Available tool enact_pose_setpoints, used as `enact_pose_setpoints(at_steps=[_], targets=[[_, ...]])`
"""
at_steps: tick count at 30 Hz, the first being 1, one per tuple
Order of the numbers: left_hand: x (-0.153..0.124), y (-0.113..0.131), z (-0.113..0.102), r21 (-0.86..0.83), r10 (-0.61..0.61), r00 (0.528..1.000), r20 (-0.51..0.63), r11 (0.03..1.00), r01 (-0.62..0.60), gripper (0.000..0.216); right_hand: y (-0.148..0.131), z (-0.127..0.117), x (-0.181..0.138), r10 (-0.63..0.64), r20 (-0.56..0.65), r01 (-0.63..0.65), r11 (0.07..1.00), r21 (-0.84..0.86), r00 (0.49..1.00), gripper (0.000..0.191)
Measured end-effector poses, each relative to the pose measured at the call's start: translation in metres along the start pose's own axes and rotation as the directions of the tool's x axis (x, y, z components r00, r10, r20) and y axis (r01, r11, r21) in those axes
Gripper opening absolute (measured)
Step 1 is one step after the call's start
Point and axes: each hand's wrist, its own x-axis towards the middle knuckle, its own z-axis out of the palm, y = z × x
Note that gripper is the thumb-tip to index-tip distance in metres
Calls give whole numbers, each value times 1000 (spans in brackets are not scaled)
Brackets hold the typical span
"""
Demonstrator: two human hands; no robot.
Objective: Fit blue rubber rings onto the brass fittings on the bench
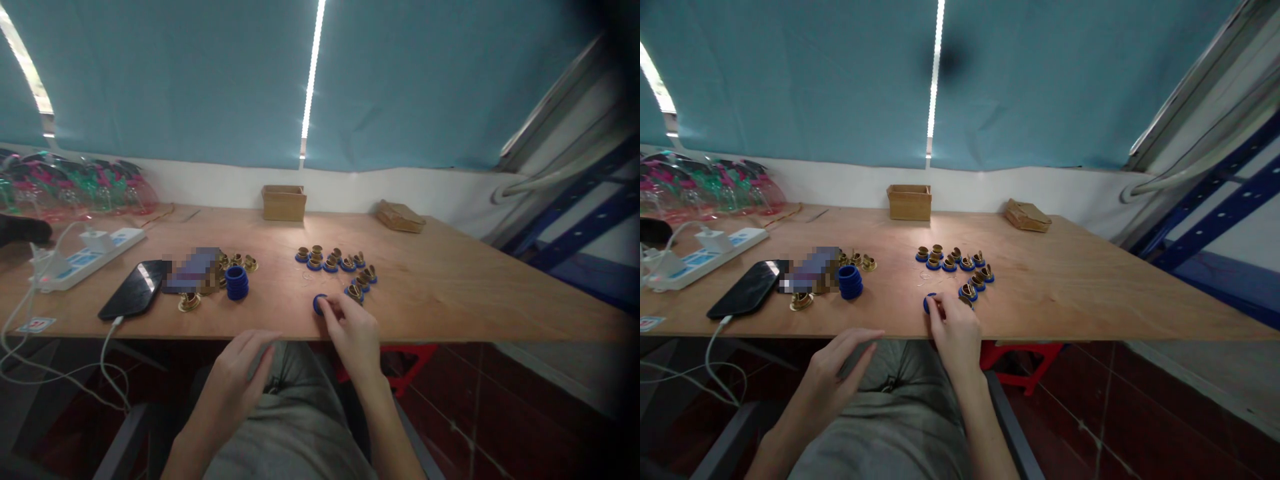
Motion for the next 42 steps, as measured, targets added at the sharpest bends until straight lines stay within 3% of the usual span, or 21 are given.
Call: enact_pose_setpoints(at_steps=[6, 12, 24, 31, 34, 37, 42], targets=[[0, -10, -7, 25, 32, 999, -43, 999, -31, 23, 10, 7, 21, -59, 55, 69, 978, -196, 997, 16], [0, -14, -12, 44, 14, 997, -75, 999, -10, 20, 7, 12, 21, -30, 38, 41, 942, -333, 999, 12], [2, -18, -17, 75, -5, 989, -149, 997, 17, 19, 4, 19, 20, 6, -24, -15, 916, -401, 1000, 14], [36, -38, -40, 180, -114, 929, -351, 966, 186, 30, -6, 19, 26, 9, -65, -30, 941, -336, 998, 18], [62, -52, -44, 208, -149, 926, -347, 950, 231, 41, -14, 20, 25, -18, -58, 2, 966, -257, 998, 18], [81, -63, -39, 220, -162, 941, -299, 947, 233, 35, -23, 25, 18, -90, 10, 90, 985, -145, 996, 18], [89, -64, -33, 220, -192, 916, -352, 935, 280, 28, -32, 40, 3, -176, 135, 178, 984, -5, 975, 16]])
